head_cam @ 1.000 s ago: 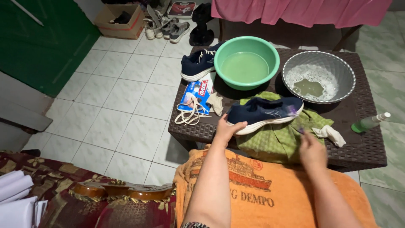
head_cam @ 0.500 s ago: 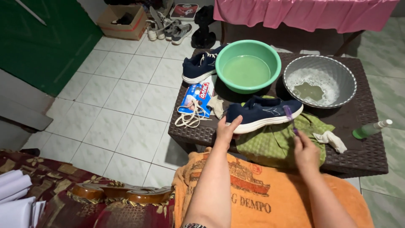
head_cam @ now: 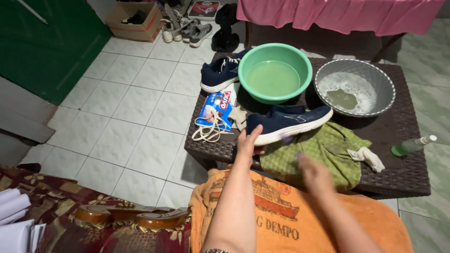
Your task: The person scrubs a dark blue sneaker with a purple brush, repeatedly dipping the brush into a metal bowl of soapy water. They clean the upper, sides, and sole of the shoe while holding it over a green cloth.
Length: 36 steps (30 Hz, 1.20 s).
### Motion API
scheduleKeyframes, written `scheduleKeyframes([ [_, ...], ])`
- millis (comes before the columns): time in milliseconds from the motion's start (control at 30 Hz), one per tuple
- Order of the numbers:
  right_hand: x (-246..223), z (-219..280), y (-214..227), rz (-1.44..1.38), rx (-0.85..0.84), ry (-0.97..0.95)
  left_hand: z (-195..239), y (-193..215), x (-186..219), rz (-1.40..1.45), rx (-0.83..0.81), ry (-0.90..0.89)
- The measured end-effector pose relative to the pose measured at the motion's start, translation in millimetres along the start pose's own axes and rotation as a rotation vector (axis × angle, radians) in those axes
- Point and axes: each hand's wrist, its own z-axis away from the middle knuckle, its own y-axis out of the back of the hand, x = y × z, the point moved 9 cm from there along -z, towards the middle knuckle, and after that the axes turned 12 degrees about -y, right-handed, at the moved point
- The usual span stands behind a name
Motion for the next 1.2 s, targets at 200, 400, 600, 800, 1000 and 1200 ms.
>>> scheduleKeyframes([
  [200, -14.0, -41.3, 100.0, 0.214, 0.124, -0.037, 4.7, 7.5, 12.1, -0.031, 0.021, -0.001],
  [400, -79.3, -138.2, 177.8, 0.816, -0.018, -0.317, 8.1, 14.6, 49.2, -0.108, 0.046, -0.068],
  [600, -45.3, -220.0, 149.5, 1.117, -0.149, -0.525, 4.7, -0.7, 51.3, -0.129, -0.201, -0.148],
  [800, -48.6, -200.7, 166.4, 1.078, -0.119, -0.395, 17.6, -5.6, 76.9, -0.166, -0.12, -0.196],
  [1000, -37.4, -126.3, 157.7, 0.291, 0.041, 0.059, 52.5, -12.3, 102.3, -0.388, 0.063, -0.229],
  [1200, -115.5, 17.4, 63.7, -0.069, -0.125, 0.11, 66.6, -23.1, 76.3, -0.381, 0.063, -0.274],
])
